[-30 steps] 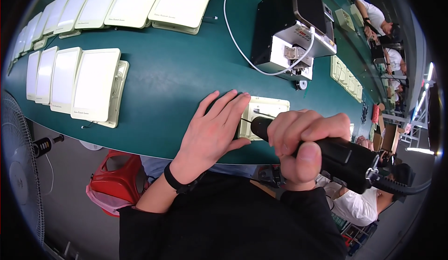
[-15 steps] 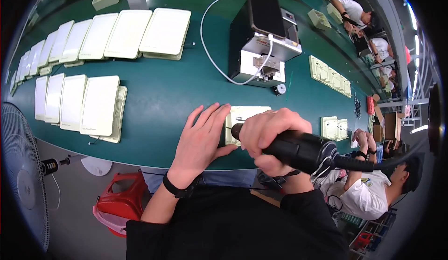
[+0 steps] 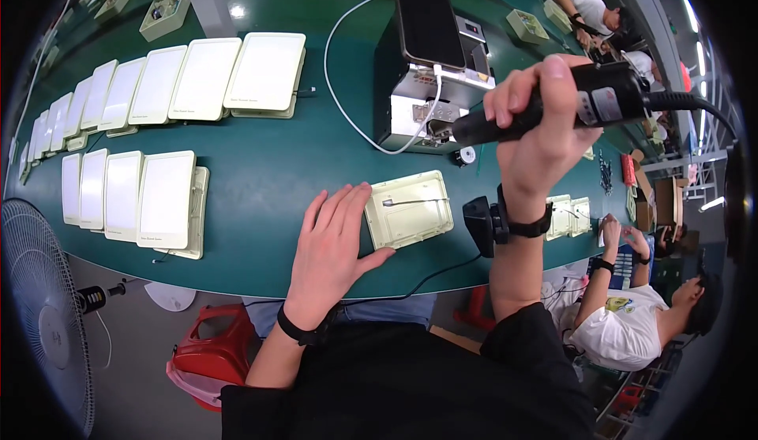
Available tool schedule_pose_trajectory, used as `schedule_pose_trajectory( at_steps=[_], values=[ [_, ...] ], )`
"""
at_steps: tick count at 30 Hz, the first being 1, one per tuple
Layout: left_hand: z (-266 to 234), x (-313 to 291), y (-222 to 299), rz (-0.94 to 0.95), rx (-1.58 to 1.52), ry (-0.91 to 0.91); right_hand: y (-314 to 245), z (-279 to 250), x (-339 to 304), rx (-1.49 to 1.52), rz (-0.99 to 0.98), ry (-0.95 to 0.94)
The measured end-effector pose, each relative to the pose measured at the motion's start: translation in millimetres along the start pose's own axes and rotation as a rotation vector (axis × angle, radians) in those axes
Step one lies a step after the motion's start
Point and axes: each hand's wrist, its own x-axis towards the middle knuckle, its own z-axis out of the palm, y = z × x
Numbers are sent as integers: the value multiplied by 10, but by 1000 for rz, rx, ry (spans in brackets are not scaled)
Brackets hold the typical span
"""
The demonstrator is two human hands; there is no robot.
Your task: The person picks up a plastic panel, places it on the work surface, and uses a power screwdriver to drive screws into it. They then move the panel to a row on the left and repeat the process with several more panels.
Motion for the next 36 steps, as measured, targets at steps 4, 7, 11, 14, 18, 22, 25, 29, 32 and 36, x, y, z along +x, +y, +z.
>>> schedule_pose_trajectory(
  at_steps=[4,7,11,14,18,22,25,29,32,36],
  values=[
    [-28,22,-15,2,11,-13,-177,-245,-272,164,17,-46],
    [-36,-2,-27,2,23,-24,-471,-443,-671,265,83,-129],
    [-5,3,-33,18,25,-28,-570,-526,-1030,173,199,-136],
    [6,7,-18,17,36,-31,-480,-500,-1094,93,198,-122],
    [13,12,-17,7,32,-33,-336,-489,-1141,15,152,-101],
    [18,19,-4,-1,23,-45,-282,-508,-1193,3,184,-75],
    [20,26,-17,-3,16,-39,-268,-511,-1213,-1,180,-67],
    [3,30,-8,-7,16,-32,-250,-511,-1246,-16,167,-68],
    [13,22,-1,-13,20,-31,-239,-498,-1215,8,161,-91],
    [26,57,5,-11,18,-16,-437,-501,-910,164,50,-146]
  ],
)
